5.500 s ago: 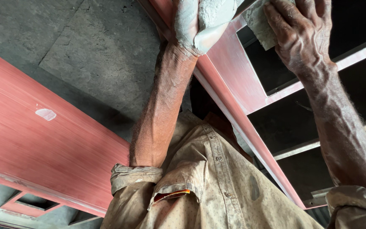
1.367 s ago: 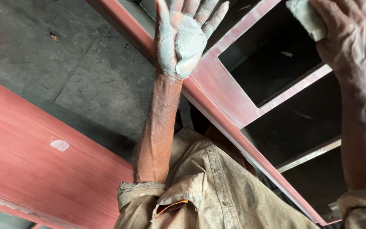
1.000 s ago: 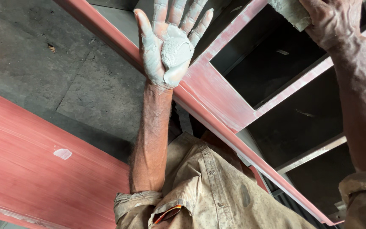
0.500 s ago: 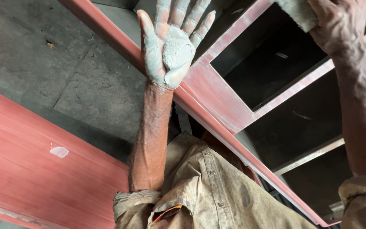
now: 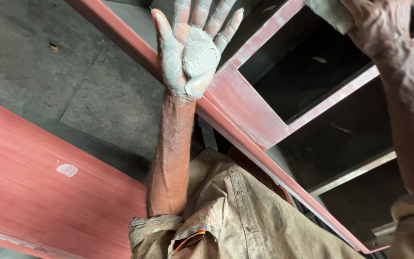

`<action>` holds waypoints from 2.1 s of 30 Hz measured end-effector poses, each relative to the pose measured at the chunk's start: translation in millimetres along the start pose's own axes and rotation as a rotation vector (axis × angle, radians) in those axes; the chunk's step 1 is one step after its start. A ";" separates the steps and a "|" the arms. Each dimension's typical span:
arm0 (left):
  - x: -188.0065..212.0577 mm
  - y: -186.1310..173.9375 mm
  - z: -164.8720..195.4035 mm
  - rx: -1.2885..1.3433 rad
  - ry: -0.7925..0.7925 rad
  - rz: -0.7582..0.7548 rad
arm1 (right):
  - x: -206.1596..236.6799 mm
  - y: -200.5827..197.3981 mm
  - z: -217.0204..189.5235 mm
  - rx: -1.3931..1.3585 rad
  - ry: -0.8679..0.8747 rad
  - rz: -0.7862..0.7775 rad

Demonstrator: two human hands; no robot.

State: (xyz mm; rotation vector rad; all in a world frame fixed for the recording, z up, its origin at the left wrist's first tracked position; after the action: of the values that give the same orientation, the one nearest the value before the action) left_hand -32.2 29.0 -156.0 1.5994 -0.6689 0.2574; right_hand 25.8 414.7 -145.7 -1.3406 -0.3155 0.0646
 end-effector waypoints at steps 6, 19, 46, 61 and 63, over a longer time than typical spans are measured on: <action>-0.1 1.6 0.5 0.019 0.004 -0.007 | 15.4 -7.5 10.1 -0.071 0.030 0.044; 0.7 -3.0 0.0 0.033 0.006 0.014 | 16.2 13.9 20.6 -0.037 -0.009 0.017; 0.9 -9.5 -0.2 0.027 0.018 -0.030 | -18.8 -36.1 -32.4 -0.134 -0.128 0.126; 2.0 -1.6 -1.6 0.017 0.023 -0.021 | 4.5 -36.3 -14.7 -0.100 -0.057 -0.104; 0.1 0.6 -2.2 0.027 -0.008 -0.032 | 8.7 -51.0 -13.4 -0.210 0.034 -0.161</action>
State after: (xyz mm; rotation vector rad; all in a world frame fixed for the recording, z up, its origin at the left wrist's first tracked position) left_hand -31.9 31.0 -155.1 1.6362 -0.6476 0.2379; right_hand 30.7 392.0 -97.5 -1.5173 -0.4089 -0.1284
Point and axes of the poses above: each hand's wrist, its own x-axis away from the middle knuckle, its own y-axis out of the palm, z = x × y, the point moved 1 cm from there along -x, towards the middle knuckle, and after that the axes turned 15 degrees about y, right-handed, at the moved point
